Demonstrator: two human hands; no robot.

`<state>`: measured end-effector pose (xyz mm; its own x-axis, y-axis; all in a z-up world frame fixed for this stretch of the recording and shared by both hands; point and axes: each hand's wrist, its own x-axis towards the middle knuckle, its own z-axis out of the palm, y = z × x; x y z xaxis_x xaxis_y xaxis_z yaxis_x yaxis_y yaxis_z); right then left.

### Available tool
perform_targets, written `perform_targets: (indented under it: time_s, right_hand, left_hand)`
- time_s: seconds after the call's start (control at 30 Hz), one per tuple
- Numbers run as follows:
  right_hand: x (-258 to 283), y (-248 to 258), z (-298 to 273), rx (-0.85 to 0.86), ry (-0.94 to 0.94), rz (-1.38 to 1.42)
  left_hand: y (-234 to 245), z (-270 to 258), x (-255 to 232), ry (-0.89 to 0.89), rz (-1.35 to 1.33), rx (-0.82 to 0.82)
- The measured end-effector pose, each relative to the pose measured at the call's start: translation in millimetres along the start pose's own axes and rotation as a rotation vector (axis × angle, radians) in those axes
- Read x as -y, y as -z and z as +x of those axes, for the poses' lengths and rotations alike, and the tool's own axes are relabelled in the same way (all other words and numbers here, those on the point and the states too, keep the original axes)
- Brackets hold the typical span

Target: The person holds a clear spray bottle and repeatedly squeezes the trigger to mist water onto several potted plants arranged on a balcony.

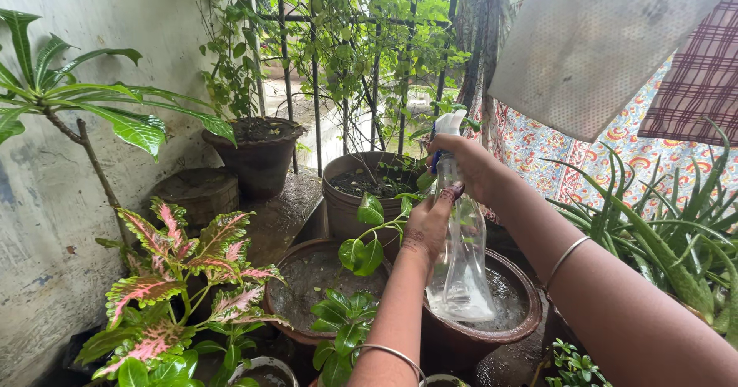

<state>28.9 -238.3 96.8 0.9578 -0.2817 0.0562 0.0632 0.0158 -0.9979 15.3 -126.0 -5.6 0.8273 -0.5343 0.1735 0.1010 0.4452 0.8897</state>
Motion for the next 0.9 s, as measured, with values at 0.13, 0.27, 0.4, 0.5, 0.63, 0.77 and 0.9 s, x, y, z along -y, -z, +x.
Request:
perform_targets:
  time_s: [0.13,0.27,0.4,0.5,0.63,0.77,0.9]
  right_hand:
    - [-1.8,10.7,0.2,0.033,-0.003,0.030]
    - [-5.2,17.0,-2.5,-0.033,-0.013,0.018]
    - [-8.4,18.5,-10.7,-0.037,-0.028,0.067]
    - [-10.2,23.1,-15.8,0.022,-0.043,0.108]
    - [-11.0,31.2,-13.3,-0.008,0.026,0.048]
    - [-8.4,40.2,-13.9,-0.075,-0.006,0.044]
    - [-10.9,47.2,-19.6,-0.137,-0.033,0.019]
  left_hand:
    - [-10.2,-14.4,-11.2,0.044,0.156,-0.060]
    - [-17.9,-22.7,-12.0,0.046,0.190,-0.072]
    - [-20.1,-25.0,-13.2,0.120,0.228,-0.047]
    - [-22.4,-30.7,-13.0,0.095,0.167,-0.004]
    - [-33.6,-36.1,-17.4,0.164,0.199,-0.044]
    - [-39.5,-30.6,-10.3,0.142,0.188,-0.004]
    - [-38.4,-18.4,-0.1,0.106,0.184,0.050]
